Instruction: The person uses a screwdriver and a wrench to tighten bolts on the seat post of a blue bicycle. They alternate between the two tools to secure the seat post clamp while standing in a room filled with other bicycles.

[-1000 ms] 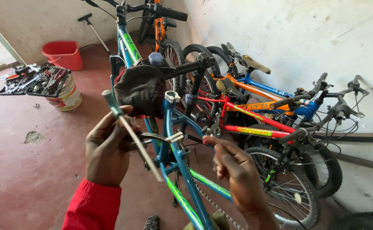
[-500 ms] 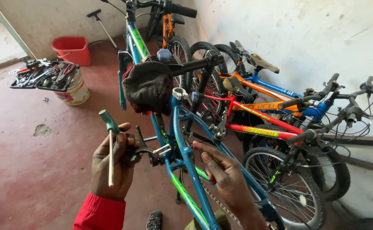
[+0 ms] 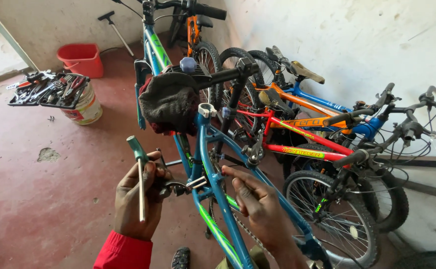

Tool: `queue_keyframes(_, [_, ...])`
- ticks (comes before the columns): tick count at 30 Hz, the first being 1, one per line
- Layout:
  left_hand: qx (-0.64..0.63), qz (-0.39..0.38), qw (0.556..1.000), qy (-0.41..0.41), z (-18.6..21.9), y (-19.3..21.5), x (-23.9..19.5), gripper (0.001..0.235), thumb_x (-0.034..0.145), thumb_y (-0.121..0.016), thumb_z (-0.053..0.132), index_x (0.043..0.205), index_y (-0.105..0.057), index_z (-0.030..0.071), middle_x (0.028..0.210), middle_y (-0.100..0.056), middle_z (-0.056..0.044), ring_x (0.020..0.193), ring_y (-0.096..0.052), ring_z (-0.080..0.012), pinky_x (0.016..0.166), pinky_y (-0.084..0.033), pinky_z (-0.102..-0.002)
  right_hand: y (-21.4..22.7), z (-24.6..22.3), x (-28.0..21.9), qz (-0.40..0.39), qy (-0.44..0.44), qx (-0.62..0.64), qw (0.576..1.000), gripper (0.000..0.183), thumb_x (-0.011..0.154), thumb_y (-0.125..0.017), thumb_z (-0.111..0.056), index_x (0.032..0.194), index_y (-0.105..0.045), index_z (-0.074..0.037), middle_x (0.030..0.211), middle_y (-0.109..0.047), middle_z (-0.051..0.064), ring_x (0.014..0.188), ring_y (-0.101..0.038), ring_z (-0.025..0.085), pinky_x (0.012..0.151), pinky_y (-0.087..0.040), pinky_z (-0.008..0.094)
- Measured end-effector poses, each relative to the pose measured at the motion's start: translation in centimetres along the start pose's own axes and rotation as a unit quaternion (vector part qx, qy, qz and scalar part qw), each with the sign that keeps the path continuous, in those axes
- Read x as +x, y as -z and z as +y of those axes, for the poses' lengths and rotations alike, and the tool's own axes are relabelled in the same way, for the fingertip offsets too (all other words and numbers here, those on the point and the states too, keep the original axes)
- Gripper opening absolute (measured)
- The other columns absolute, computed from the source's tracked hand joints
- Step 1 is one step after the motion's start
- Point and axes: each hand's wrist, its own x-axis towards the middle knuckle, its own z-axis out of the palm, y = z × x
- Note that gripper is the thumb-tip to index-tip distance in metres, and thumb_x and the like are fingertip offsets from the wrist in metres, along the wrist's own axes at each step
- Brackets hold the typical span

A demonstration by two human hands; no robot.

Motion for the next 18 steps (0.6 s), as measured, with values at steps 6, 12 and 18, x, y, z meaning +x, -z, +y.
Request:
queue_keyframes(6, [0.021,0.012,1.000,0.000,-0.1,0.4,0.2,0.033,0.085,-0.061,0.011,0.112,-0.057,-0.007,0.072,-0.053,-0.009,0.068,-0.056,-0.0195,0.067,-0.050,-0.030,0.6,-0.2,-0.4,0.039,0.214,-0.414,0.884,0.042,0.087,-0.050,-0.010,0.125,-0.056,-0.024,0.091,-0.074,0.006,0.080,-0.072,0.017,0.059,-0.058,0.034])
queue_keyframes(12, [0.022,0.021,1.000,-0.002,-0.4,0.5,0.6,0.034,0.084,-0.061,0.011,0.113,-0.055,-0.008,0.073,-0.051,-0.009,0.070,-0.053,-0.0166,0.064,-0.045,-0.028,0.9,-0.4,-0.5,0.064,0.275,-0.444,0.850,0.035,0.088,-0.052,-0.012,0.122,-0.059,-0.020,0.071,-0.066,0.002,0.053,-0.059,0.015,0.049,-0.047,0.033])
queue_keyframes(18, [0.007,0.004,1.000,0.006,-0.9,0.1,1.0,0.032,0.084,-0.061,0.010,0.110,-0.056,-0.008,0.074,-0.053,-0.010,0.070,-0.055,-0.0201,0.066,-0.048,-0.028,1.5,0.7,-0.1,0.029,0.256,-0.591,0.765,0.067,0.077,-0.046,0.004,0.136,-0.046,-0.028,0.056,-0.043,-0.003,0.040,-0.033,0.013,0.037,-0.035,0.033])
